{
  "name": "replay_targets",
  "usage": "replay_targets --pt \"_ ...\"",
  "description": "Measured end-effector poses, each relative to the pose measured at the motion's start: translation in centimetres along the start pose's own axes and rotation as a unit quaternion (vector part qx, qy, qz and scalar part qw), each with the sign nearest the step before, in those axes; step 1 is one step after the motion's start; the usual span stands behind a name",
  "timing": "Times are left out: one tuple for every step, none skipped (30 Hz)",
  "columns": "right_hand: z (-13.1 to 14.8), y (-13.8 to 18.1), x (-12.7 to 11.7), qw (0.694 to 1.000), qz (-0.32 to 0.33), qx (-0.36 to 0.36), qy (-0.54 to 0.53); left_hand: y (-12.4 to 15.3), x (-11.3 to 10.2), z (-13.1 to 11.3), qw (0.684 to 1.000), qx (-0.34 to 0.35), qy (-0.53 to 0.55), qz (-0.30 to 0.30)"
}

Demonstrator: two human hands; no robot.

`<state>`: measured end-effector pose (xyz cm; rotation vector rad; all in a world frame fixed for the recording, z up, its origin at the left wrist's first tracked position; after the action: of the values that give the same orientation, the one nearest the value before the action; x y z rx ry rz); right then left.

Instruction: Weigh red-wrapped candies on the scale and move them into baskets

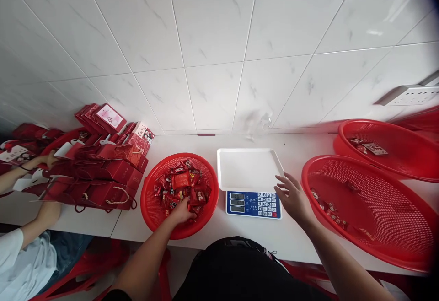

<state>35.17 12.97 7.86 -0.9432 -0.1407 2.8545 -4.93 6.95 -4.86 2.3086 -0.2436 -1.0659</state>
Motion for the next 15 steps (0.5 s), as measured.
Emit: replay_targets --pt "0.0 0.1 0.1 1.000 0.002 -0.003 -0.004 -0.1 0.1 -0.6 0.997 0.007 0.071 0.009" --pt "0.1 0.1 0.1 1.000 0.004 -0.005 -0.007 -0.3 0.1 -1.3 0.990 0.011 0.139 0.016" --pt "0.2 0.2 0.2 1.000 0.006 -0.007 -0.012 -0.3 0.0 -2.0 0.979 0.010 0.202 0.020" --pt "0.2 0.3 0.1 1.000 0.008 -0.007 -0.016 -0.4 -0.2 -2.7 0.966 0.006 0.259 0.020" --pt "0.2 0.3 0.1 1.000 0.012 -0.004 -0.020 -0.4 -0.6 -3.4 0.951 0.004 0.308 0.020" --pt "0.1 0.4 0.0 1.000 0.015 0.002 -0.026 -0.4 -0.9 -4.1 0.937 0.004 0.349 0.023" --pt "0.1 0.5 0.0 0.999 0.017 0.009 -0.032 -0.4 -1.3 -4.9 0.924 0.006 0.382 0.025" --pt "0.0 0.5 -0.1 0.999 0.019 0.015 -0.038 -0.3 -1.8 -5.6 0.912 0.009 0.410 0.027" --pt "0.0 0.6 -0.1 0.999 0.021 0.022 -0.045 -0.3 -2.1 -6.2 0.901 0.012 0.434 0.029" --pt "0.0 0.7 -0.1 0.998 0.024 0.029 -0.053 -0.3 -2.5 -6.7 0.889 0.016 0.457 0.032" --pt "0.0 0.8 0.0 0.997 0.026 0.036 -0.064 -0.3 -2.7 -7.1 0.876 0.018 0.481 0.036" --pt "0.1 0.9 0.2 0.995 0.029 0.046 -0.079 -0.4 -2.9 -7.4 0.862 0.019 0.505 0.038" --pt "0.1 1.0 0.5 0.993 0.033 0.060 -0.098 -0.4 -2.9 -7.6 0.850 0.017 0.526 0.040" --pt "0.3 1.1 1.0 0.989 0.042 0.079 -0.121 -0.4 -3.0 -7.9 0.839 0.015 0.542 0.042" --pt "0.5 1.2 1.7 0.982 0.059 0.103 -0.148 -0.4 -2.9 -8.1 0.832 0.010 0.552 0.043"
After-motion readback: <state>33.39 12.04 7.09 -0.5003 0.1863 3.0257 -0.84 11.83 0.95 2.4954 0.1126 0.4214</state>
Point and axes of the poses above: each hand's wrist, its own y-axis away from the middle knuckle, its own x-axis out of the palm, z = x × y, the point moved 10 cm from there along -y, towards the middle knuckle, and after that the axes turned 11 degrees about -y, right-handed, at the moved point
